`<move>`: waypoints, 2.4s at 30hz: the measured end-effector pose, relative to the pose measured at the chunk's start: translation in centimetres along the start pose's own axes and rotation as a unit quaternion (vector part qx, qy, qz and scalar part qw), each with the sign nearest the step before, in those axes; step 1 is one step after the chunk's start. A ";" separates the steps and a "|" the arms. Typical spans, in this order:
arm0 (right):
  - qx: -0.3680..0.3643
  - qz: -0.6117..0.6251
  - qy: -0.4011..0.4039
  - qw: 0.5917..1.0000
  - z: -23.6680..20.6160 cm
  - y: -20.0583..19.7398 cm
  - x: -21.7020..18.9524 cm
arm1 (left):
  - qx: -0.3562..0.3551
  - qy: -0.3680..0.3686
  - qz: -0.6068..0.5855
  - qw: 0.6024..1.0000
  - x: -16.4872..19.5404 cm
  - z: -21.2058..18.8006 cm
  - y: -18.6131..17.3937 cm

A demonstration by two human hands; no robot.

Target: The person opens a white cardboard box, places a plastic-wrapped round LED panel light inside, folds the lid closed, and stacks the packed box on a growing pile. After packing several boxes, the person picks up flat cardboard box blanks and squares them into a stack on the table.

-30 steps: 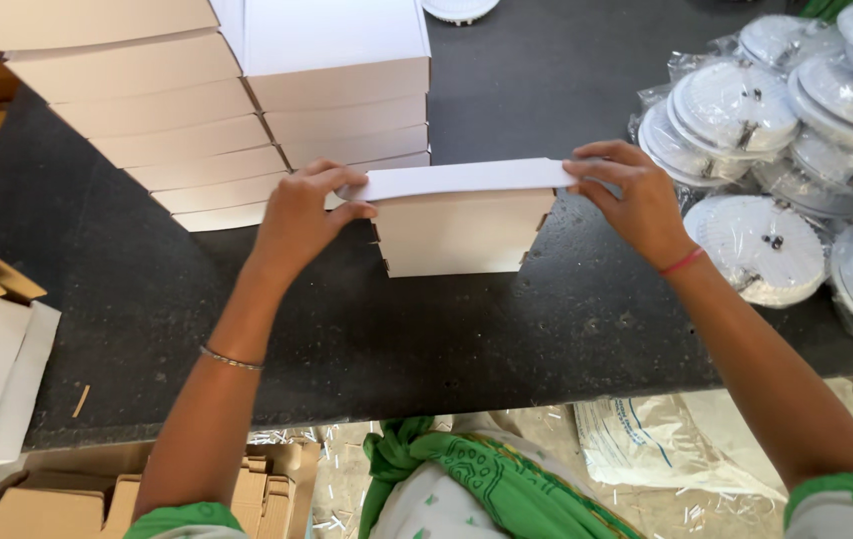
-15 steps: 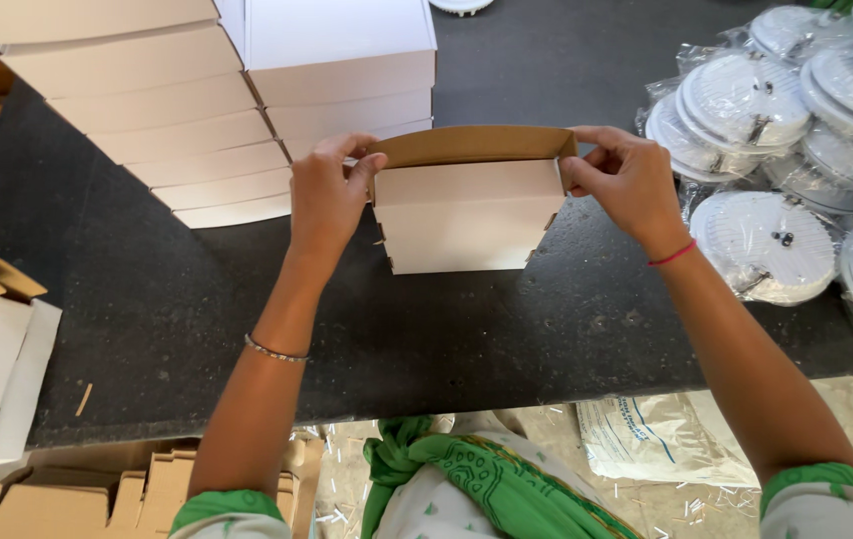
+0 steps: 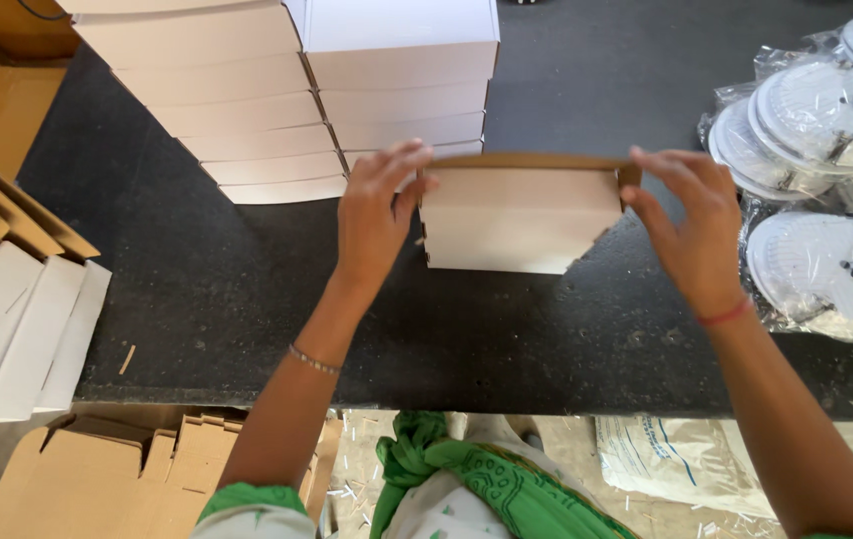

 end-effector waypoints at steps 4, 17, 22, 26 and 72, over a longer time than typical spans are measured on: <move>-0.002 -0.032 -0.042 0.999 -1.9 0.0 -0.8 | -0.018 0.070 0.075 0.995 -0.1 -2.7 -0.4; 0.052 0.013 -0.149 0.987 8.8 -0.9 -2.2 | -0.010 -0.016 0.014 1.000 0.1 -2.9 0.1; -0.307 -0.139 0.058 0.940 9.5 8.1 -1.9 | 0.074 -0.109 -0.124 0.983 -0.3 -5.5 1.1; -0.294 -0.109 0.033 0.949 8.5 9.8 -1.3 | 0.159 -0.206 -0.272 0.926 -2.8 -8.7 3.7; -0.163 0.709 0.087 0.680 22.1 8.9 2.1 | 0.283 -0.235 -0.142 0.919 5.3 -12.1 -18.9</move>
Point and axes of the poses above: each hand's wrist, its own z-axis towards the middle knuckle, its own y-axis out of the palm, x = y × z, the point moved 2 cm from there along z, towards the middle knuckle, and after that the axes turned 12 degrees about -z, right-handed, at the moved point
